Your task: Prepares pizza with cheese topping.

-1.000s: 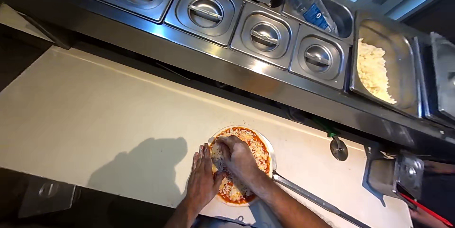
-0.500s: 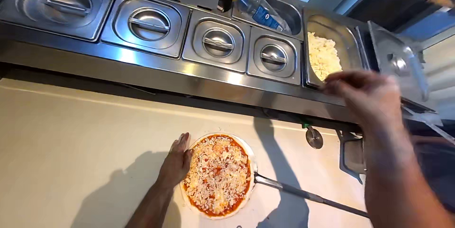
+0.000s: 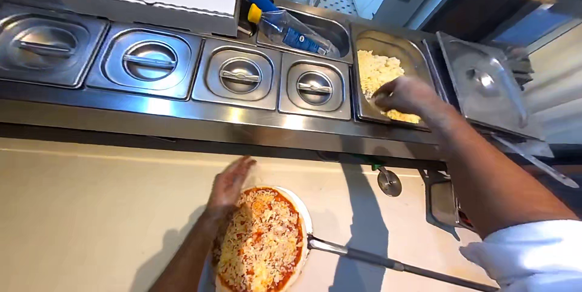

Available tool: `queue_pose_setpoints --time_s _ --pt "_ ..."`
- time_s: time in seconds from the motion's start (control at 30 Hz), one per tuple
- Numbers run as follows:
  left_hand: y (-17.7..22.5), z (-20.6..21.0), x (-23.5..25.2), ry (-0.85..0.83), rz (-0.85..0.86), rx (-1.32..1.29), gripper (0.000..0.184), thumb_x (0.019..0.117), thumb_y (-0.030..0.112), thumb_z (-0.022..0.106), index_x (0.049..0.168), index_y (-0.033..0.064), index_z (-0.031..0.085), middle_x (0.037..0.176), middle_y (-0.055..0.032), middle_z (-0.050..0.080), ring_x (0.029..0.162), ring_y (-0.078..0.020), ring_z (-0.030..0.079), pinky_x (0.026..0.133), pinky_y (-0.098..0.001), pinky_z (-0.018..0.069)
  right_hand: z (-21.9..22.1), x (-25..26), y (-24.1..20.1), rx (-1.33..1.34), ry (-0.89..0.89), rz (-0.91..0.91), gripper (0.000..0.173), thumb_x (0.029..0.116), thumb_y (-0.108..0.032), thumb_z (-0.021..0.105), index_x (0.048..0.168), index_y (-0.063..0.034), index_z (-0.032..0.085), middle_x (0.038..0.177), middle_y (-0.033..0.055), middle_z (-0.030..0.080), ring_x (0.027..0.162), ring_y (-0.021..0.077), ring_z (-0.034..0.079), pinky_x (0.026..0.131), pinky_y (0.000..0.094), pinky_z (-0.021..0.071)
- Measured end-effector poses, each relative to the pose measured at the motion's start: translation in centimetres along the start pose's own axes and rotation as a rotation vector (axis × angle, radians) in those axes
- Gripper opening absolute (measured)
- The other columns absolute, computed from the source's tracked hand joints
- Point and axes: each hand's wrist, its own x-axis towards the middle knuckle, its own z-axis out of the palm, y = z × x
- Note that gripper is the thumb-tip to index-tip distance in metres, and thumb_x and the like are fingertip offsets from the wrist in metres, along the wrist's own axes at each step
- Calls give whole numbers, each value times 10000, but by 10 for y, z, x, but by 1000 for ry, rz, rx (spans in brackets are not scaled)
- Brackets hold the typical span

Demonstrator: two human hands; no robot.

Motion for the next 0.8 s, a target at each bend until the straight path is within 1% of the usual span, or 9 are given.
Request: queue_pose_setpoints --time_s 0.07,0.17,0.23,0.3,0.4,0.53,0.63,0.7,0.8 --pt "-12 -7 -4 9 -42 141 506 1058 343 475 1524 147 476 1481 -10 582 1323 -165 583 1079 -457 513 3 -8 3 96 61 78 172 943 -293 729 1045 -167 790 921 138 754 850 357 720 816 691 529" --pt "-16 6 -8 -237 -90 441 673 1026 456 495 1612 163 342 1641 6 386 1538 -230 304 1257 -513 259 8 -13 16 386 152 158 214 919 -260 760 1088 -130 775 983 122 753 880 275 733 856 560 585" --pt "-7 14 -14 -220 -42 244 628 1032 331 542 1606 163 350 1513 28 559 1417 -170 498 1196 -445 396 8 -26 15 839 234 173 263 903 -146 775 1139 -44 718 1041 96 737 876 184 742 838 381 641" --pt "-3 15 -21 -43 32 -114 612 1012 183 505 1595 114 333 1366 -68 668 1244 -222 651 1071 -447 537 1 -51 4 1143 251 154 277 918 -113 752 1179 -48 688 1063 56 731 882 158 734 822 330 638" --pt "-7 1 -32 125 -3 -181 709 1001 209 526 1638 188 214 1456 -41 601 1327 -200 584 1072 -427 526 2 -109 -36 1245 115 72 222 988 -109 658 1204 -61 658 1028 35 721 852 128 716 790 306 633" --pt "-18 -12 -52 183 -79 -62 702 990 253 602 1616 190 291 1447 -8 610 1336 -153 572 1093 -408 508 90 -187 -107 1390 -406 47 207 947 -85 645 1143 -35 688 1013 122 726 830 199 706 727 372 621" --pt "-26 -24 -70 217 -77 -64 702 991 356 589 1602 155 308 1418 -44 626 1285 -171 611 1050 -406 537 182 -222 -150 1341 -691 153 236 997 -171 619 1185 -38 670 982 87 714 819 169 692 741 355 608" --pt "-29 -32 -84 241 -119 -67 724 982 418 586 1595 141 317 1414 -52 626 1264 -177 621 1018 -395 553 224 -236 -166 1107 -653 117 267 1015 -274 615 1196 -102 710 992 47 728 784 142 693 723 348 602" --pt "-34 -42 -103 285 -138 -54 717 980 383 589 1583 99 324 1404 -76 629 1232 -174 637 1002 -376 555 234 -252 -185 683 -547 35 302 1007 -278 583 1268 -240 730 1209 -17 739 998 110 715 927 372 576"
